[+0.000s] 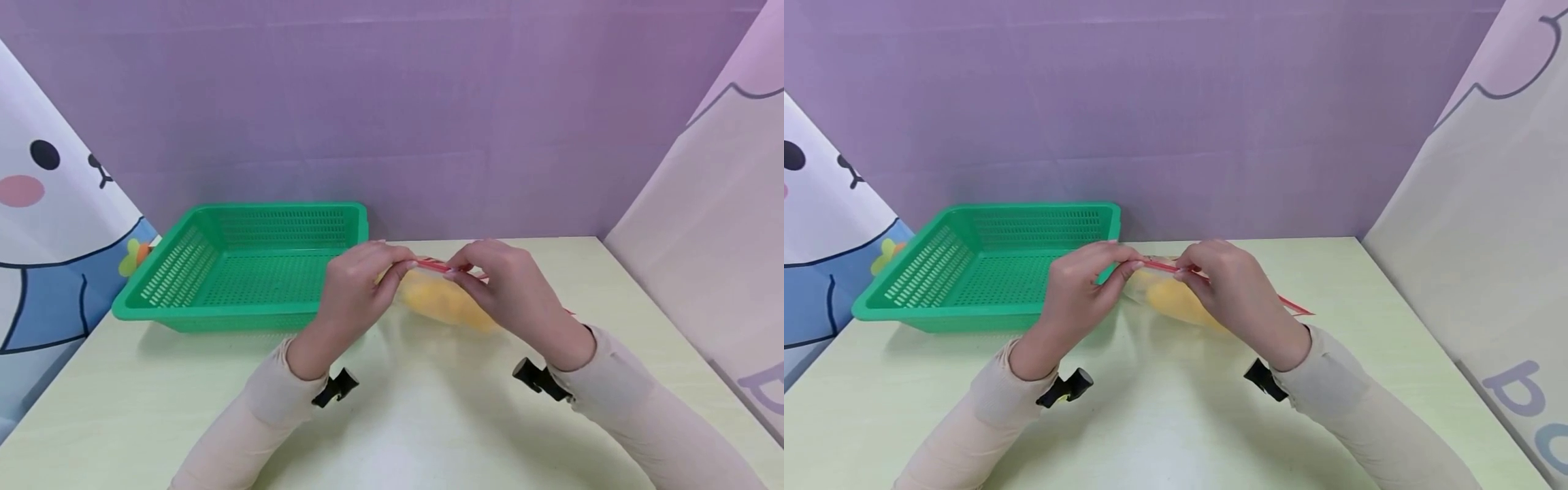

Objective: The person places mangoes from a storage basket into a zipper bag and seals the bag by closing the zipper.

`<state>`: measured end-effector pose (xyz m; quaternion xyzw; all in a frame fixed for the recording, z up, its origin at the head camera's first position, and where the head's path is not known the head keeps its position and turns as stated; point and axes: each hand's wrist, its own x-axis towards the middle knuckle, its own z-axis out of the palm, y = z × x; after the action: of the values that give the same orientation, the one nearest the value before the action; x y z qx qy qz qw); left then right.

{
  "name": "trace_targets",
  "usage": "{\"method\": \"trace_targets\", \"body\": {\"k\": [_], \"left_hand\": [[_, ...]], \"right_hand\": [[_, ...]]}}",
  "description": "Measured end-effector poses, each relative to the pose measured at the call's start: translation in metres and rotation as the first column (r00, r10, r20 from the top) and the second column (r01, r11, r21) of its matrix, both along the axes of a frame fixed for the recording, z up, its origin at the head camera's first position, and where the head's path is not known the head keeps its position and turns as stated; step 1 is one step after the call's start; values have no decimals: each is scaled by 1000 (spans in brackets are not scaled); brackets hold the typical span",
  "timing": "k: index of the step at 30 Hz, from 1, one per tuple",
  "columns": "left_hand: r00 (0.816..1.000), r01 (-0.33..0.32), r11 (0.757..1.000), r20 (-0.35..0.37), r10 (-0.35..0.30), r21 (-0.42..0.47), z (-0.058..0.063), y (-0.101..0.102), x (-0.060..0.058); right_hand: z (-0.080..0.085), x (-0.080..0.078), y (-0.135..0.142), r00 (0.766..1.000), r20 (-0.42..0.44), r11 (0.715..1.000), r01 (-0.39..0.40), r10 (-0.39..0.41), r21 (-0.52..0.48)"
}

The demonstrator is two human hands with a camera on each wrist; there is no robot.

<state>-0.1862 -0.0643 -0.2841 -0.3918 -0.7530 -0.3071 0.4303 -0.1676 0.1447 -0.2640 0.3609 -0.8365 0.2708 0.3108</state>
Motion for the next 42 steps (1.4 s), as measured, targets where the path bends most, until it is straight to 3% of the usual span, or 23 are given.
{"method": "trace_targets", "body": {"k": [18, 42], "left_hand": [[1000, -5, 1000, -9, 5, -5, -2, 1, -1], [999, 22, 1000, -36, -22, 3, -6, 5, -6]], "right_hand": [[0, 1, 5, 1000, 27, 1000, 15, -16, 26], [-13, -2, 20, 999, -10, 998, 44, -43, 43]]}}
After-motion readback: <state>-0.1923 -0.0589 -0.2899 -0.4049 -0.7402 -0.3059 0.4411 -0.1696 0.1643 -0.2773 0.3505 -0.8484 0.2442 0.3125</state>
